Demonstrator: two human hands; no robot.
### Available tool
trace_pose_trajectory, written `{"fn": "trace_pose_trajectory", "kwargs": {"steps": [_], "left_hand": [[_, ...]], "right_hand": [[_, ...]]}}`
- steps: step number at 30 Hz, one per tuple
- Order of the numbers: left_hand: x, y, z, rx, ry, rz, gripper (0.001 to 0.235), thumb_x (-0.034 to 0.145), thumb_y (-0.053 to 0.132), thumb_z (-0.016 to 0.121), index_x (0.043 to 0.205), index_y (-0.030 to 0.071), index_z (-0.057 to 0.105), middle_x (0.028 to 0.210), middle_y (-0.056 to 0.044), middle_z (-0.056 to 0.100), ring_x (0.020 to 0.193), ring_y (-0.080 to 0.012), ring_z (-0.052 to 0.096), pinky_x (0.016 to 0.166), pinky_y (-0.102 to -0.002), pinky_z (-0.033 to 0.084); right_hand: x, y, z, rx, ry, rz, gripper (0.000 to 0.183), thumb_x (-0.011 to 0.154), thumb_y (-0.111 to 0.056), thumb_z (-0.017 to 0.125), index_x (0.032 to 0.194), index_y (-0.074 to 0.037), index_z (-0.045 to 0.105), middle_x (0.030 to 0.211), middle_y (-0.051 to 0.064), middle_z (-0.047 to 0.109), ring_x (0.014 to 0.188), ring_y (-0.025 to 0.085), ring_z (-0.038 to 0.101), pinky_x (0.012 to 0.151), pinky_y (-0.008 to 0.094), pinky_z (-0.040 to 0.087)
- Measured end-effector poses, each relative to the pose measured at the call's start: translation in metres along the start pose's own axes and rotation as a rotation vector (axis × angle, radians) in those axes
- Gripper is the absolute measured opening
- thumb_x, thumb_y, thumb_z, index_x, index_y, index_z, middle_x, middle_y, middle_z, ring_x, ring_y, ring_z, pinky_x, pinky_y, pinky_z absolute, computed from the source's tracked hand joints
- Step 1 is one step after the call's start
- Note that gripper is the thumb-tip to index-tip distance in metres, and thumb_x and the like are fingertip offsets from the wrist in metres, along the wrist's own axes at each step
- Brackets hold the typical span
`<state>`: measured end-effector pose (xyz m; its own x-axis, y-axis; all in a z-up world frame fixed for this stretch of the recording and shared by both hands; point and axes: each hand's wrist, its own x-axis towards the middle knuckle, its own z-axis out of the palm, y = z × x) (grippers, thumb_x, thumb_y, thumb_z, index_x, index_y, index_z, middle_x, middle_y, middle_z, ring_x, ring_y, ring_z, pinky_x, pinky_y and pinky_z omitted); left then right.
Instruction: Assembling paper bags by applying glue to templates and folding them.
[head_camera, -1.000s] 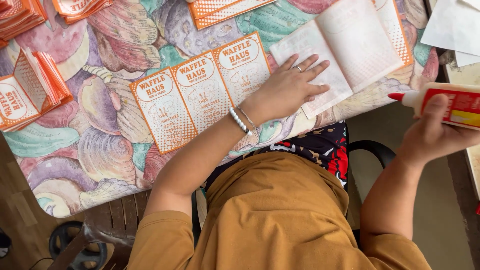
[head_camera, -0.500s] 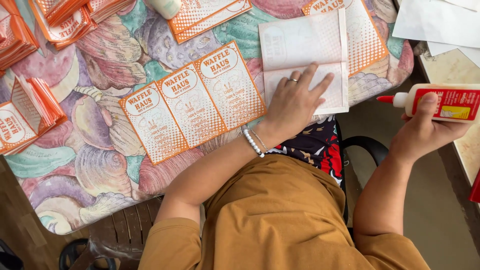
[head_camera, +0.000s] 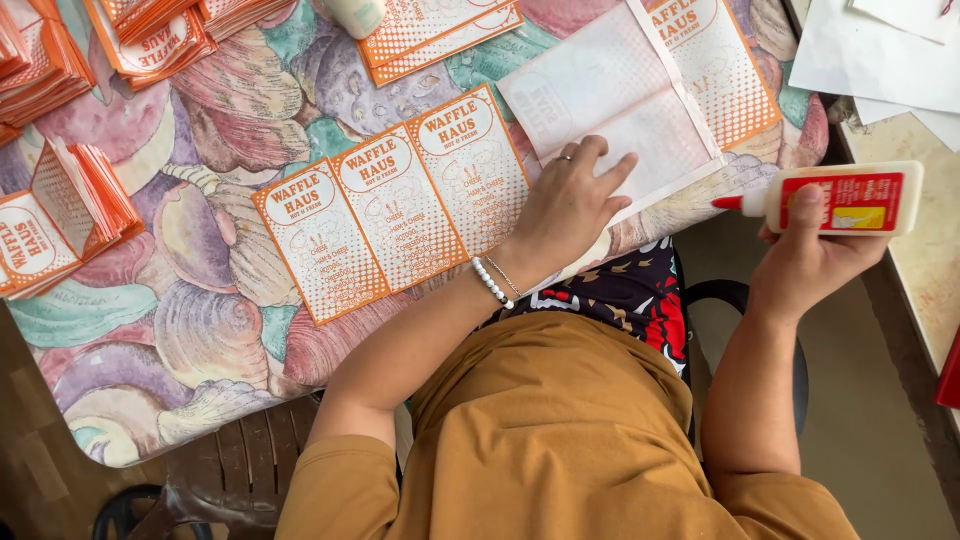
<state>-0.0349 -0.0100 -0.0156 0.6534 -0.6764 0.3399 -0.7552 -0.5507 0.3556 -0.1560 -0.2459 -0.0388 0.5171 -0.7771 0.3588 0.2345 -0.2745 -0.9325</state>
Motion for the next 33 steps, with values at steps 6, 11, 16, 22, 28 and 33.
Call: {"fn": "trace_pose_trajectory", "kwargs": {"steps": [6,11,16,22,28,33], "left_hand": [[-0.014,-0.031,-0.006,-0.205,-0.09,-0.118,0.042,0.075,0.027,0.088,0.112,0.018,0.072,0.094,-0.003,0.063,0.087,-0.0301,0.065,0.078,-0.047,0.049],[-0.019,-0.038,-0.01,-0.251,-0.203,-0.14,0.047,0.071,0.018,0.088,0.113,0.017,0.067,0.086,0.002,0.058,0.085,-0.0265,0.068,0.082,-0.045,0.051],[-0.02,-0.04,-0.012,-0.323,-0.181,-0.136,0.048,0.068,0.02,0.09,0.11,0.015,0.068,0.082,0.001,0.058,0.083,-0.0269,0.068,0.081,-0.047,0.051],[-0.021,-0.037,-0.018,-0.307,-0.206,-0.132,0.052,0.069,0.016,0.091,0.115,0.014,0.067,0.093,-0.005,0.064,0.095,-0.0319,0.07,0.088,-0.049,0.051],[-0.022,-0.038,-0.016,-0.308,-0.207,-0.131,0.053,0.069,0.016,0.091,0.116,0.014,0.067,0.096,-0.007,0.065,0.098,-0.0325,0.069,0.09,-0.05,0.051],[-0.027,-0.041,0.015,-0.203,-0.075,-0.133,0.054,0.059,0.029,0.092,0.107,0.023,0.067,0.096,-0.001,0.064,0.094,-0.0292,0.065,0.079,-0.045,0.046]], "right_hand": [[-0.04,-0.018,0.032,-0.035,-0.181,-0.049,0.03,0.102,-0.012,0.082,0.111,-0.001,0.056,0.094,0.015,0.062,0.075,0.02,0.059,0.062,0.035,0.051],[-0.072,0.045,0.034,-0.09,-0.404,-0.276,0.045,0.086,0.0,0.092,0.117,0.01,0.061,0.097,0.025,0.068,0.091,0.028,0.069,0.08,0.048,0.056],[-0.072,0.051,0.036,-0.187,-0.472,-0.333,0.039,0.089,-0.002,0.092,0.112,0.015,0.065,0.089,0.03,0.07,0.079,0.043,0.072,0.071,0.055,0.058],[-0.072,0.03,0.045,-0.172,-0.476,-0.389,0.039,0.09,0.001,0.091,0.112,0.016,0.063,0.092,0.031,0.069,0.081,0.044,0.072,0.074,0.056,0.058],[-0.066,0.024,0.044,-0.184,-0.469,-0.445,0.038,0.089,-0.004,0.095,0.103,0.018,0.067,0.081,0.028,0.069,0.079,0.035,0.072,0.067,0.046,0.055],[-0.068,-0.007,0.054,-0.292,-0.366,-0.21,0.031,0.102,-0.008,0.086,0.085,0.003,0.062,0.079,0.005,0.059,0.075,0.014,0.053,0.066,0.034,0.049]]}}
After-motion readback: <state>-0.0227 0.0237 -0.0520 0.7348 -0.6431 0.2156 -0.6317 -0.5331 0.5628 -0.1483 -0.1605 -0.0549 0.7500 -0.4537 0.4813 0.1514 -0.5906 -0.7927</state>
